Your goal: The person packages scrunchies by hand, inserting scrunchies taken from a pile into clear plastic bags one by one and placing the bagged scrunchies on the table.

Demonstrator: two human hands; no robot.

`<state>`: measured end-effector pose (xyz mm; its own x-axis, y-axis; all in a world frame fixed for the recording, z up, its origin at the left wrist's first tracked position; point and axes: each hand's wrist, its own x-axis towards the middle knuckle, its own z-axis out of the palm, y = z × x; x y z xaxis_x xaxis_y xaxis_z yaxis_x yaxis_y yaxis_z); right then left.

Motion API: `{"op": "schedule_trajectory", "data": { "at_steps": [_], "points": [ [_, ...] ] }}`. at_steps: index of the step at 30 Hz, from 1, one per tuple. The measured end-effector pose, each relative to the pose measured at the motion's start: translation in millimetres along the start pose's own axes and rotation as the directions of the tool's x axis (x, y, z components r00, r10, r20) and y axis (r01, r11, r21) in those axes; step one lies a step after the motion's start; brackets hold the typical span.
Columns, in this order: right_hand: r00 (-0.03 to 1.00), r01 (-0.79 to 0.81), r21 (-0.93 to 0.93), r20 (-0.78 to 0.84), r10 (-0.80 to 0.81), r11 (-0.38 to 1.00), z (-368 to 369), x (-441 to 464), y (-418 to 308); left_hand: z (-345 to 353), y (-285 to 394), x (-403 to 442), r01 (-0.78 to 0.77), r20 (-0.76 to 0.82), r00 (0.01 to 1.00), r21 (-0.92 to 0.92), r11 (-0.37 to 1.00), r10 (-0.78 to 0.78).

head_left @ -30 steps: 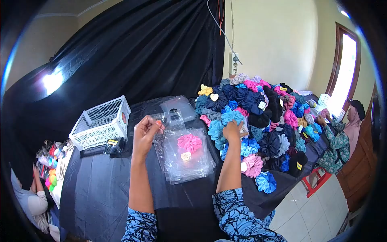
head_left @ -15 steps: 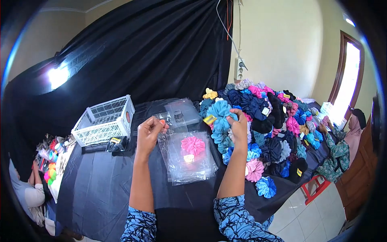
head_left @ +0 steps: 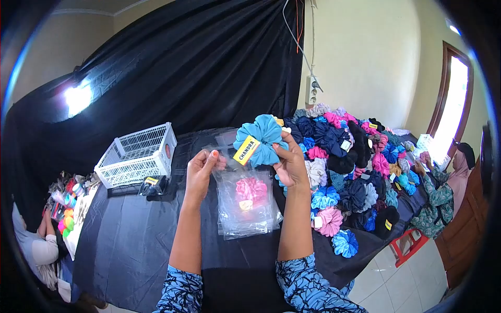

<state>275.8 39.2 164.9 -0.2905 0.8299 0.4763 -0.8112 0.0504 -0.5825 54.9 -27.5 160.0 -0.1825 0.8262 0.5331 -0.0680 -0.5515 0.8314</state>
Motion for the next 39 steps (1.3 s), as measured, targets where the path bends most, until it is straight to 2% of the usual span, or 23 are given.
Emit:
{"op": "schedule_trajectory", "data": {
  "at_steps": [2, 5, 6, 9, 13, 15, 16, 18, 20, 22, 23, 24, 25, 26, 27, 28, 29, 31, 33, 35, 36, 37, 39],
  "points": [
    [1.000, -0.008, 0.010, 0.021, 0.007, 1.000, 5, 1, 5, 10, 6, -4, 0.053, 0.005, 0.999, -0.239, 0.969, -0.053],
    [0.998, -0.021, -0.003, 0.052, 0.021, 1.000, 23, 0, 12, 3, -12, -2, 0.010, 0.056, 0.998, -0.249, 0.968, 0.004],
    [0.999, -0.013, 0.013, 0.048, 0.012, 1.000, 36, -3, 13, 6, -11, -4, 0.004, 0.071, 0.997, -0.312, 0.950, 0.019],
    [0.998, -0.004, 0.002, 0.070, 0.003, 1.000, 51, -4, 19, 24, 3, -9, -0.017, -0.007, 1.000, -0.382, 0.924, 0.015],
    [0.998, -0.045, -0.075, 0.043, 0.048, 0.996, 53, -2, 26, 15, -2, -6, 0.033, -0.009, 0.999, -0.378, 0.925, -0.039],
    [0.999, -0.018, -0.242, 0.026, 0.025, 0.970, 50, -1, 29, 17, 4, -8, 0.032, -0.016, 0.999, -0.376, 0.926, -0.040],
    [0.999, -0.018, -0.242, 0.027, 0.025, 0.970, 50, -1, 29, 19, 8, -9, 0.031, -0.020, 0.999, -0.375, 0.927, -0.042],
    [0.999, 0.023, -0.427, 0.047, -0.003, 0.904, 47, -2, 28, 20, 11, -10, 0.026, -0.026, 0.999, -0.367, 0.930, -0.038],
    [0.999, 0.026, -0.461, 0.031, -0.013, 0.887, 42, 0, 27, 19, 10, -10, 0.021, -0.032, 0.999, -0.359, 0.933, -0.035],
    [1.000, 0.027, -0.495, 0.016, -0.022, 0.868, 38, 0, 21, 15, 7, -9, 0.028, -0.008, 0.999, -0.261, 0.965, -0.031],
    [0.999, 0.039, -0.578, 0.015, -0.037, 0.815, 35, -2, 16, 13, 6, -9, 0.028, -0.008, 0.999, -0.261, 0.965, -0.031],
    [0.999, 0.050, -0.655, 0.016, -0.052, 0.754, 37, -4, 12, 12, 7, -9, 0.045, 0.012, 0.999, -0.189, 0.981, -0.044],
    [0.998, 0.050, -0.655, 0.015, -0.053, 0.754, 39, -6, 9, 12, 7, -9, 0.062, 0.032, 0.998, -0.115, 0.991, -0.058],
    [0.992, 0.120, -0.705, 0.057, -0.113, 0.699, 42, -10, 6, 13, 6, -9, 0.062, 0.032, 0.998, -0.115, 0.991, -0.059],
    [0.980, 0.189, -0.748, 0.102, -0.170, 0.637, 44, -12, 4, 14, 6, -9, 0.054, 0.052, 0.997, -0.078, 0.995, -0.051],
    [0.989, 0.131, -0.844, 0.078, -0.123, 0.520, 36, -10, 2, 14, 5, -10, 0.046, 0.071, 0.997, -0.041, 0.998, -0.043],
    [0.989, 0.131, -0.843, 0.077, -0.124, 0.521, 34, -10, 1, 15, 5, -10, 0.036, 0.091, 0.995, -0.004, 0.999, -0.035],
    [0.992, 0.125, -0.961, 0.118, -0.043, 0.245, 39, -12, -4, 15, 2, -10, 0.031, 0.107, 0.994, 0.055, 0.998, -0.037],
    [0.990, 0.136, -0.958, 0.142, 0.006, 0.253, 36, -13, -2, 15, -3, -10, 0.024, 0.169, 0.984, 0.151, 0.988, -0.049],
    [0.990, 0.063, -0.984, 0.083, 0.110, 0.169, 34, -12, 0, 16, -6, -11, -0.016, 0.183, 0.983, 0.155, 0.988, -0.013],
    [0.987, 0.095, -0.984, 0.112, 0.111, 0.151, 30, -12, 1, 16, -3, -12, -0.007, 0.186, 0.982, 0.243, 0.970, -0.040],
    [0.988, 0.096, -0.984, 0.113, 0.110, 0.151, 26, -11, 1, 16, 0, -12, 0.001, 0.186, 0.980, 0.329, 0.944, -0.065],
    [0.987, 0.047, -0.974, 0.079, 0.138, 0.222, 18, -8, -2, 12, 1, -11, 0.006, 0.184, 0.979, 0.380, 0.925, -0.082]
  ]
}}
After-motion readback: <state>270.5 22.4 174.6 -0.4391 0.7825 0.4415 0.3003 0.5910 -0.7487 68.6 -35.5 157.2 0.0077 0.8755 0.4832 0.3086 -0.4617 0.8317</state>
